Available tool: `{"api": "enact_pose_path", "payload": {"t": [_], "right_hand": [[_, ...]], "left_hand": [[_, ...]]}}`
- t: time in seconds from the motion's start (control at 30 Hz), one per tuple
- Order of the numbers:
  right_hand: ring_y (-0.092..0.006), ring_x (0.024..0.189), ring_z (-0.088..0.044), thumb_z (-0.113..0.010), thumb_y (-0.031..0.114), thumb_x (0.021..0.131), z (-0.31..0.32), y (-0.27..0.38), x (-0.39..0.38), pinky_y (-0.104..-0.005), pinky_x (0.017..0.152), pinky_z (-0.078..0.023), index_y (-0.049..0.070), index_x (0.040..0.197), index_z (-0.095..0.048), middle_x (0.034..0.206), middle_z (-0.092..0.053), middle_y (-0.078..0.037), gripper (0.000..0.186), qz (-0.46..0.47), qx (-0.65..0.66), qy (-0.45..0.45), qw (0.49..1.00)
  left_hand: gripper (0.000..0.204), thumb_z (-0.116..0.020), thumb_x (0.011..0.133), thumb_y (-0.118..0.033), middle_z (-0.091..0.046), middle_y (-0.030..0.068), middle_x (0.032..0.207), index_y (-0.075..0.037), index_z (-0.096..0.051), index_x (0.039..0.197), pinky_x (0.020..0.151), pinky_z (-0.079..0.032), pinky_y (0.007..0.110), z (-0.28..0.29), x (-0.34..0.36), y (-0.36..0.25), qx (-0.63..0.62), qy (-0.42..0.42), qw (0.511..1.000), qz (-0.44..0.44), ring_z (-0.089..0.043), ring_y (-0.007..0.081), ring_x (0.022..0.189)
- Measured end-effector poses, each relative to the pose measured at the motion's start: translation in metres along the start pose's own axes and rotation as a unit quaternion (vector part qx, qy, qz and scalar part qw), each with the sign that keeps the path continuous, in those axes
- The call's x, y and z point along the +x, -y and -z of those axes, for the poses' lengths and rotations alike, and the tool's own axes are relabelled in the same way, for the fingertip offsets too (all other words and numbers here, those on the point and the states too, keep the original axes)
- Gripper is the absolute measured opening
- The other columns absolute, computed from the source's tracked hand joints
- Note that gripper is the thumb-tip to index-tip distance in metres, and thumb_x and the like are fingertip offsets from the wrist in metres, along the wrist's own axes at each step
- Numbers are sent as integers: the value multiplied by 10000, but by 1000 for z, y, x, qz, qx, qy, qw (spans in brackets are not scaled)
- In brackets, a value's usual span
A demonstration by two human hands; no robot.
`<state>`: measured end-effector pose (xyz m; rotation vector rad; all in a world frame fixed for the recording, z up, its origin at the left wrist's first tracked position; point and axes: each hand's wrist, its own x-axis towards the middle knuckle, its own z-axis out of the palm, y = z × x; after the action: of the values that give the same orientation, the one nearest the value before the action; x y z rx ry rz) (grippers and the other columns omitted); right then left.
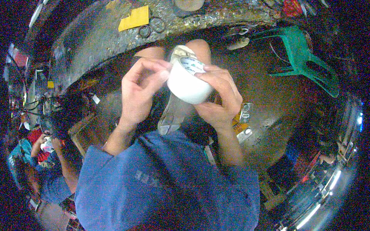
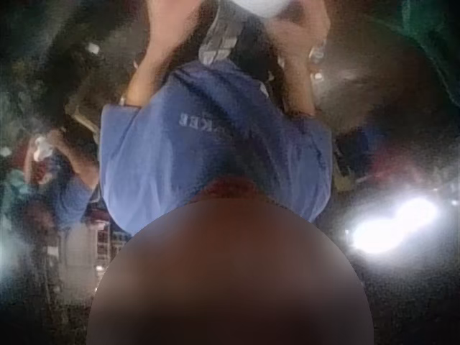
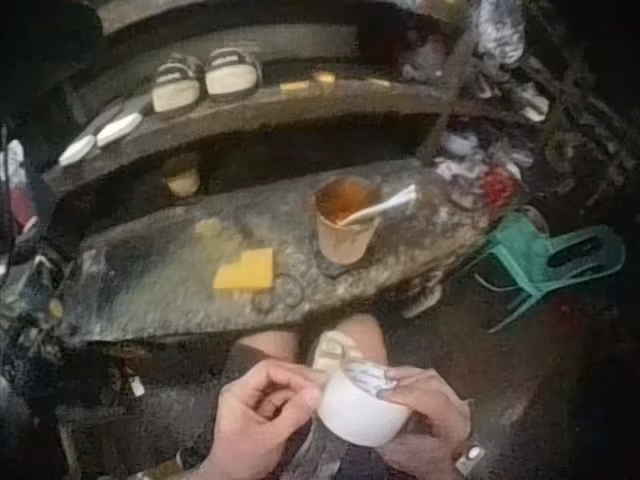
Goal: The person sits on the floor and repairs a shoe sole by applying yellow adhesive tape to the bottom. They use scissors to trim the tape and a marker to draw lines on the sole. The person handles the shoe and tape throughout the process.
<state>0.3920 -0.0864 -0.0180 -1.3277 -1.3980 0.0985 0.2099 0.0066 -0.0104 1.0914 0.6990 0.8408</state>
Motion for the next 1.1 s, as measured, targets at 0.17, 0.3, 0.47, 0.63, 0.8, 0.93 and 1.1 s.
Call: {"api": "enact_pose_path", "payload": {"t": [0.17,0.3,0.47,0.63,0.8,0.93,1.1], "right_hand": [[-343,978,-719,-829,19,623,7,6,-6,-440,910,-567,27,1119,-761,1033,-752,-147,501,-8,-63,46,997],[-338,912,-701,-803,47,624,6,12,-7,-427,841,-560,32,1142,-762,976,-729,-144,519,-12,-83,58,995],[-299,882,-705,-854,5,627,4,20,-6,-394,820,-553,22,1109,-753,970,-735,-129,493,-32,-104,61,992],[-274,847,-702,-889,-23,622,5,24,2,-361,774,-545,21,1092,-749,944,-731,-125,492,-37,-115,94,988],[-279,844,-697,-890,-16,622,1,29,2,-354,753,-538,27,1095,-745,939,-730,-129,496,-50,-140,88,985],[-289,844,-699,-898,-5,624,-7,31,0,-364,738,-539,34,1096,-741,942,-733,-130,498,-83,-134,88,984],[-284,851,-710,-927,32,637,-26,45,0,-373,750,-552,45,1118,-733,983,-744,-116,519,-85,-162,82,980]], "left_hand": [[78,-666,989,12,-702,156,1137,68,-632,1031,861,-612,297,-8,-2,3,155,-37,985,-72,-702,160,1000],[88,-646,1000,16,-694,156,1118,64,-600,1057,846,-618,302,-10,-4,4,177,-50,980,-70,-708,164,987],[91,-624,1010,20,-690,154,1106,57,-574,1076,818,-619,303,-13,-6,8,188,-64,977,-80,-716,171,963],[81,-616,1018,8,-688,146,1083,55,-566,1062,783,-615,302,-10,-5,11,239,-62,964,-95,-721,175,938],[84,-588,1039,-13,-663,143,1088,45,-538,1074,743,-610,299,-13,-6,15,233,-80,965,-93,-723,180,917],[105,-536,1061,-27,-583,145,1100,60,-487,1095,681,-615,286,-7,-6,15,234,-96,962,-105,-721,188,858],[123,-487,1073,-39,-492,159,1109,73,-442,1097,623,-651,289,8,0,11,294,-112,929,-195,-679,190,793]]}}
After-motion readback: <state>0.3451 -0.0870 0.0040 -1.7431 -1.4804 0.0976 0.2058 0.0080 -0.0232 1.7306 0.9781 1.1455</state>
